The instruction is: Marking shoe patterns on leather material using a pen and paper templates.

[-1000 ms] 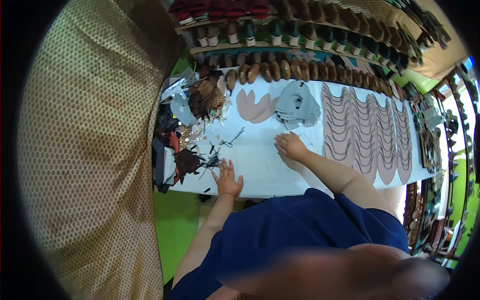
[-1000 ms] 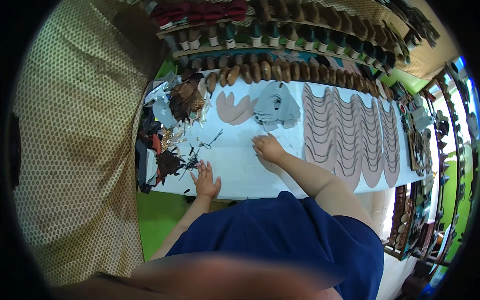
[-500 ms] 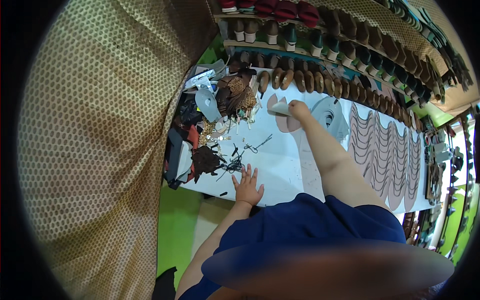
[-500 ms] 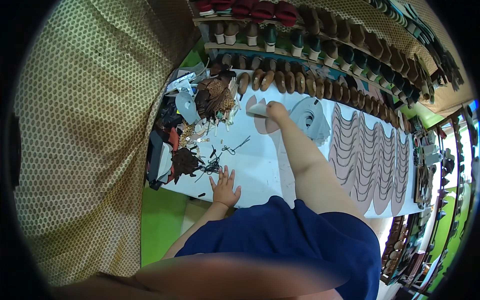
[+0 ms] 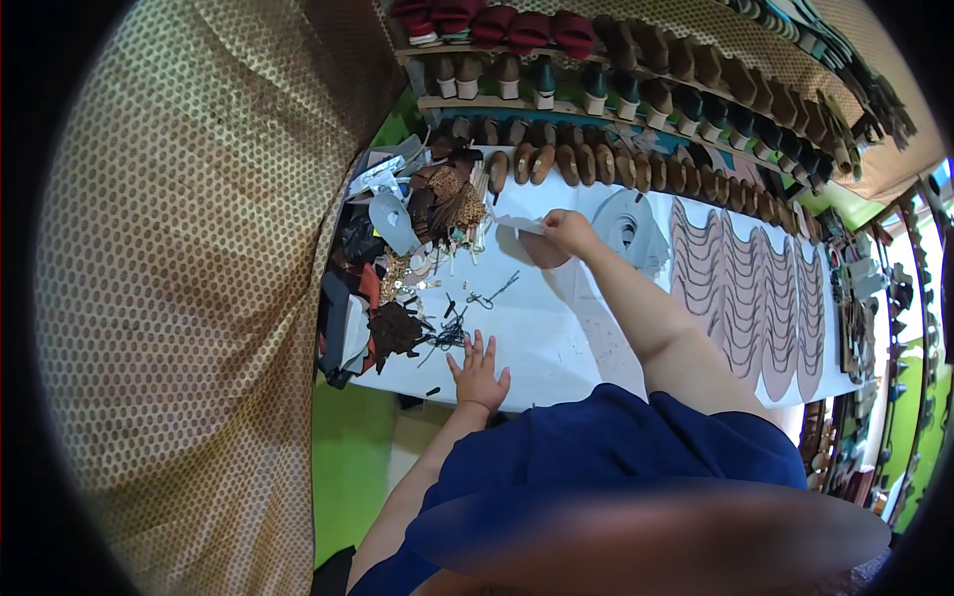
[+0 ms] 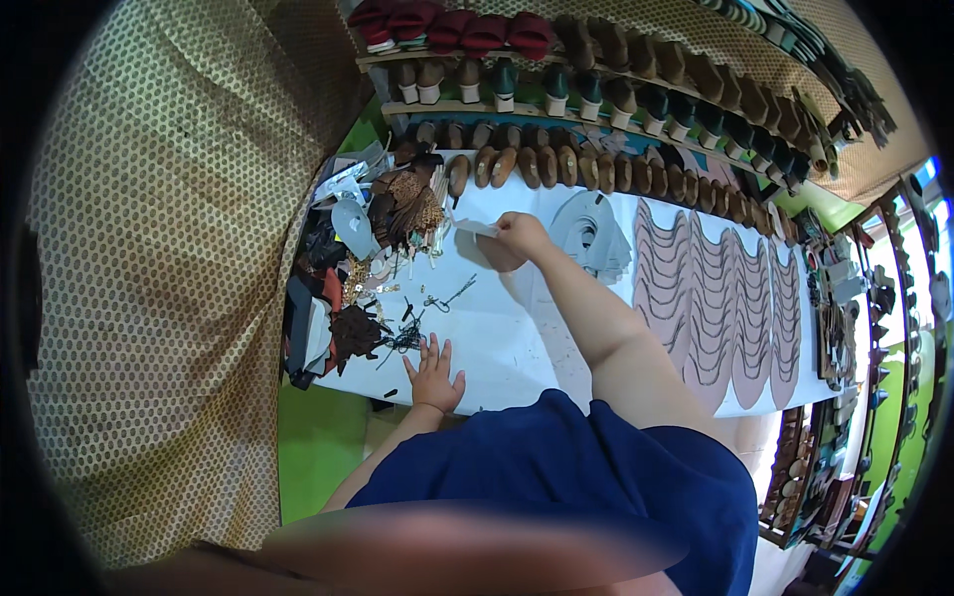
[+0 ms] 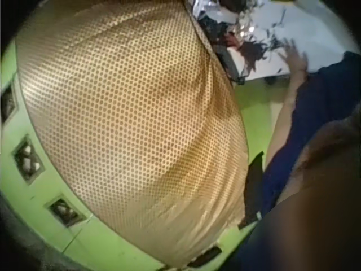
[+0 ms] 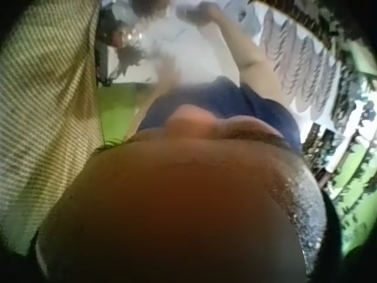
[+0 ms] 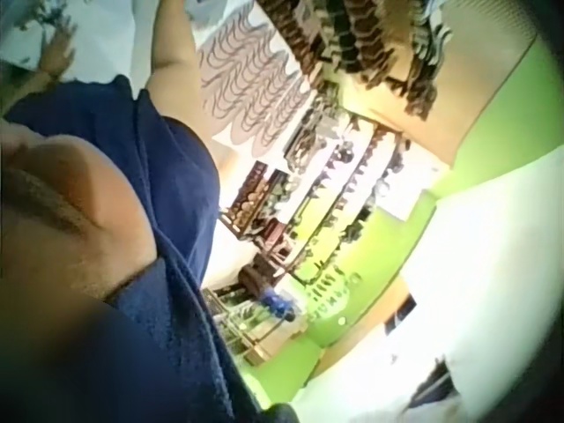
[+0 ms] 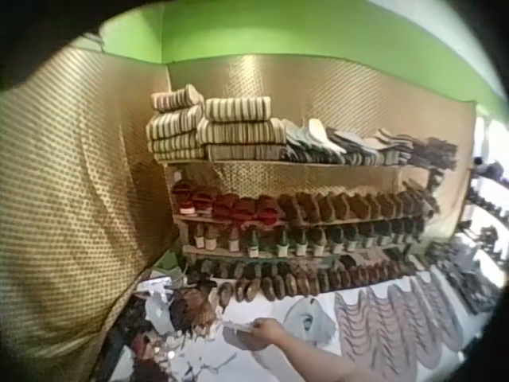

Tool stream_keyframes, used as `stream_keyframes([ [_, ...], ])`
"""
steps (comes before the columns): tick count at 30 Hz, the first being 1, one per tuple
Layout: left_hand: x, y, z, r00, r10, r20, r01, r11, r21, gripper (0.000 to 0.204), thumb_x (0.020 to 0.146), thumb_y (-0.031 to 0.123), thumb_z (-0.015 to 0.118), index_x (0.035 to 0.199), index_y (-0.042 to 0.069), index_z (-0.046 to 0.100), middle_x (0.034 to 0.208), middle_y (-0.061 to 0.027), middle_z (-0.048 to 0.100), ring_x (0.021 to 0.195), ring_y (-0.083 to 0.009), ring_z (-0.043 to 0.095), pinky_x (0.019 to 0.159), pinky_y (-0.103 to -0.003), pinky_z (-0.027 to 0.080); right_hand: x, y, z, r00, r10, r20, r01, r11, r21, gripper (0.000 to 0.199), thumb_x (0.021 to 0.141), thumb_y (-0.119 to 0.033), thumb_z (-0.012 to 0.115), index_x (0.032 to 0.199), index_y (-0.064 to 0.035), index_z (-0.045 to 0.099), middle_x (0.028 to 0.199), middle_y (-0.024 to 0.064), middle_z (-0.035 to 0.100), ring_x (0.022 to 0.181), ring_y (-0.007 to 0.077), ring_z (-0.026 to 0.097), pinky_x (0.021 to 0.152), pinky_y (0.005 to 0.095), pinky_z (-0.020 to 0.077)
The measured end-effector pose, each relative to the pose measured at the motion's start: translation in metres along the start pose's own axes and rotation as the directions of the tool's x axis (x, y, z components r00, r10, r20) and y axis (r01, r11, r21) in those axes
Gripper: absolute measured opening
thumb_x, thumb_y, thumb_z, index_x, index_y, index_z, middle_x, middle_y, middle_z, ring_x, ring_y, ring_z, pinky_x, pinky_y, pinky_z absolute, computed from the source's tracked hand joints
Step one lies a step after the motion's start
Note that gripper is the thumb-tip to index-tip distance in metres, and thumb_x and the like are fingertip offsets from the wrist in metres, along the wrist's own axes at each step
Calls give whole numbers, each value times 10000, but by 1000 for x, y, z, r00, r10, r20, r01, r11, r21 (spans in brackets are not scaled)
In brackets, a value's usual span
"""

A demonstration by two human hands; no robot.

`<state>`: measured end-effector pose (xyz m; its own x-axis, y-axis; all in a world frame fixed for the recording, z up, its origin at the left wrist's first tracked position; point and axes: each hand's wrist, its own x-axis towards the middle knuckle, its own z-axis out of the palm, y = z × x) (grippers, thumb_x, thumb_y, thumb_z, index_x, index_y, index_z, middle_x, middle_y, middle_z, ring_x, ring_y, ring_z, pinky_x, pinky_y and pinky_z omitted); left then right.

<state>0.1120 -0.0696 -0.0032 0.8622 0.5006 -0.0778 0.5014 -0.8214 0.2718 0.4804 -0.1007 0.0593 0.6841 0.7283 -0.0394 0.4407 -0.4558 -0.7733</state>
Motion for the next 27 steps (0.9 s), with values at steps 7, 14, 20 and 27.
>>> stream_keyframes([
  [7,-3,6,-5,999,-7,-32,8,1000,29,782,851,449,575,1533,186,299,1628,-175,113,1502,-368,90,1127,-671,-5,-79,-56,-33,995,-46,89,36,993,112,236,822,-237,677,987,-73,719,872,99,730,767,210,688,728,336,536],
  [14,-6,46,-10,984,-35,-176,17,995,-100,617,842,594,576,1347,240,592,1626,-198,72,1472,-487,42,1098,-715,1,-175,-77,-56,999,-30,-22,33,985,171,259,830,-277,688,984,-71,718,886,96,733,766,215,692,730,341,536],
  [20,47,102,-19,987,-72,141,143,786,-602,478,828,498,653,1180,181,711,1607,-233,141,1454,-530,1,1127,-652,99,-223,-40,-63,972,-53,-229,87,986,141,249,841,-246,688,964,-30,706,893,144,708,806,265,685,760,356,531],
  [27,60,97,-63,917,64,394,381,154,-912,423,834,307,651,1194,88,626,1349,-153,530,1330,-284,388,1078,-478,272,-263,19,-151,784,367,-500,-99,870,484,197,852,-156,663,933,22,685,784,102,674,731,177,605,684,328,474],
])
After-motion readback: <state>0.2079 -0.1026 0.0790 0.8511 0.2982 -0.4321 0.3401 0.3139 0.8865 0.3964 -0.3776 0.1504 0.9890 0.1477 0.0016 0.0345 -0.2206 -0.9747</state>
